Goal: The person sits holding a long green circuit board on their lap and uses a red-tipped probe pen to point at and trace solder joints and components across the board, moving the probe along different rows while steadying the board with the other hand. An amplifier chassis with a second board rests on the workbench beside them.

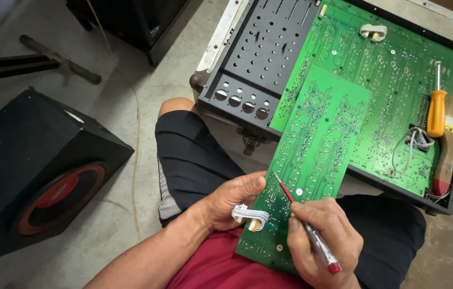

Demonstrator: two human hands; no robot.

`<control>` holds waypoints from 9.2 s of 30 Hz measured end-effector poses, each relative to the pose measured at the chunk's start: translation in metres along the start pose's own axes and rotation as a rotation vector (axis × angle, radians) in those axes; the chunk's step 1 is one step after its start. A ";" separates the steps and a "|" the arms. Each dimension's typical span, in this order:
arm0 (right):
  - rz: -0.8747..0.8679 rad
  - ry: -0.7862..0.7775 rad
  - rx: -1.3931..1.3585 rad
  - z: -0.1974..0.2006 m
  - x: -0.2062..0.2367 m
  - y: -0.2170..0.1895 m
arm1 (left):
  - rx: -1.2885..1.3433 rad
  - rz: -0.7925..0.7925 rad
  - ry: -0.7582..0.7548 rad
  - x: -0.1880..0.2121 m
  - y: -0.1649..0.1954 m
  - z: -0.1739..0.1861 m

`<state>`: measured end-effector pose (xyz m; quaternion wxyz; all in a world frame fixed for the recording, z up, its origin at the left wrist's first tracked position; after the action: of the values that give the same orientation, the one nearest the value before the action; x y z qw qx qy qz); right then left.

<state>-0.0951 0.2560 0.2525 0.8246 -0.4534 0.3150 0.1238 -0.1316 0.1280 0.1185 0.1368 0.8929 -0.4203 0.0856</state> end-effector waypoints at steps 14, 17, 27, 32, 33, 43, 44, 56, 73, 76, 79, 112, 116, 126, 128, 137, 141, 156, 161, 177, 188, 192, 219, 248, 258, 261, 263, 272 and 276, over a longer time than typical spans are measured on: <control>-0.456 -0.191 0.140 -0.008 -0.063 0.024 | -0.027 0.012 0.014 -0.008 -0.002 0.004; -0.380 -0.238 0.154 -0.011 -0.068 0.012 | -0.028 0.003 0.017 -0.008 0.000 0.005; 0.200 -0.202 0.085 -0.002 -0.024 -0.010 | -0.013 -0.013 -0.034 -0.006 0.003 -0.002; 0.369 -0.112 0.089 -0.004 -0.008 -0.002 | -0.023 -0.007 -0.021 -0.008 0.006 -0.006; 0.394 -0.071 0.101 -0.003 -0.006 -0.001 | -0.027 -0.008 -0.023 -0.008 0.007 -0.006; -0.012 0.133 0.037 0.009 0.009 0.021 | -0.020 0.010 -0.043 -0.003 0.010 -0.005; -0.028 0.134 0.026 0.008 0.011 0.022 | -0.026 0.009 -0.035 -0.003 0.010 -0.003; 0.114 -0.003 -0.043 0.003 0.003 0.007 | -0.031 0.001 -0.025 -0.001 0.010 -0.004; 0.143 -0.051 0.047 -0.004 -0.005 -0.005 | -0.035 -0.001 0.005 0.000 0.010 -0.007; 0.195 -0.046 0.048 -0.005 -0.004 -0.004 | -0.042 0.004 0.009 -0.002 0.011 -0.005; 0.213 -0.021 0.062 -0.001 -0.003 -0.001 | -0.044 0.004 0.020 -0.006 0.009 -0.006; -0.041 0.072 -0.034 0.010 -0.003 0.029 | -0.048 0.004 -0.006 -0.017 0.014 -0.007; 0.055 0.027 -0.023 0.008 -0.007 0.023 | -0.060 0.007 0.013 -0.015 0.016 -0.011; 0.067 -0.002 -0.004 0.002 -0.013 0.015 | -0.042 0.007 -0.005 -0.014 0.018 -0.011; 0.056 -0.006 0.012 0.001 -0.013 0.015 | -0.038 0.010 -0.004 -0.013 0.018 -0.011; 0.074 0.006 0.037 -0.002 -0.016 0.015 | -0.028 0.005 0.009 -0.014 0.018 -0.010; 0.072 0.008 0.025 -0.003 -0.017 0.015 | -0.038 0.000 0.002 -0.014 0.019 -0.009; 0.127 0.065 0.096 0.000 -0.012 0.007 | -0.037 0.009 0.010 -0.009 0.018 -0.013; 0.126 0.029 0.030 0.003 -0.014 0.012 | -0.047 -0.002 0.002 -0.013 0.018 -0.017; 0.328 -0.105 0.074 -0.011 -0.011 0.001 | -0.025 0.017 -0.009 -0.007 0.020 -0.012; 0.061 0.102 0.063 -0.002 -0.006 0.016 | -0.055 -0.008 -0.013 -0.008 0.023 -0.004; -0.175 0.090 0.030 0.000 -0.006 0.026 | -0.067 -0.006 0.008 -0.011 0.024 -0.003; 0.141 -0.028 0.040 -0.006 -0.021 0.008 | -0.042 0.002 0.025 -0.015 0.025 -0.009; 0.102 -0.005 0.036 -0.004 -0.026 0.008 | -0.033 0.004 0.010 -0.016 0.024 -0.010; 0.052 -0.001 -0.036 0.001 -0.025 0.016 | -0.062 -0.007 0.007 -0.018 0.023 -0.014; 0.062 -0.015 -0.022 0.001 -0.026 0.018 | -0.066 -0.007 0.005 -0.020 0.025 -0.013; 0.067 -0.015 -0.010 0.000 -0.026 0.019 | -0.064 -0.007 0.007 -0.021 0.025 -0.012; 0.079 -0.012 -0.034 -0.001 -0.028 0.018 | -0.063 -0.008 0.017 -0.021 0.026 -0.012; 0.078 -0.032 -0.006 -0.004 -0.029 0.017 | -0.051 -0.001 0.013 -0.021 0.026 -0.011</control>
<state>-0.1274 0.2644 0.2581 0.8226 -0.4415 0.3187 0.1639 -0.1653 0.1314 0.1276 0.1622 0.8888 -0.4210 0.0808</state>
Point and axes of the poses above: each hand's wrist, its own x-axis away from the middle knuckle, its own z-axis out of the back of the hand, y = z × x, the point moved 5 cm from there along -x, towards the middle knuckle, and after that the axes turned 14 degrees about y, right-handed, at the moved point
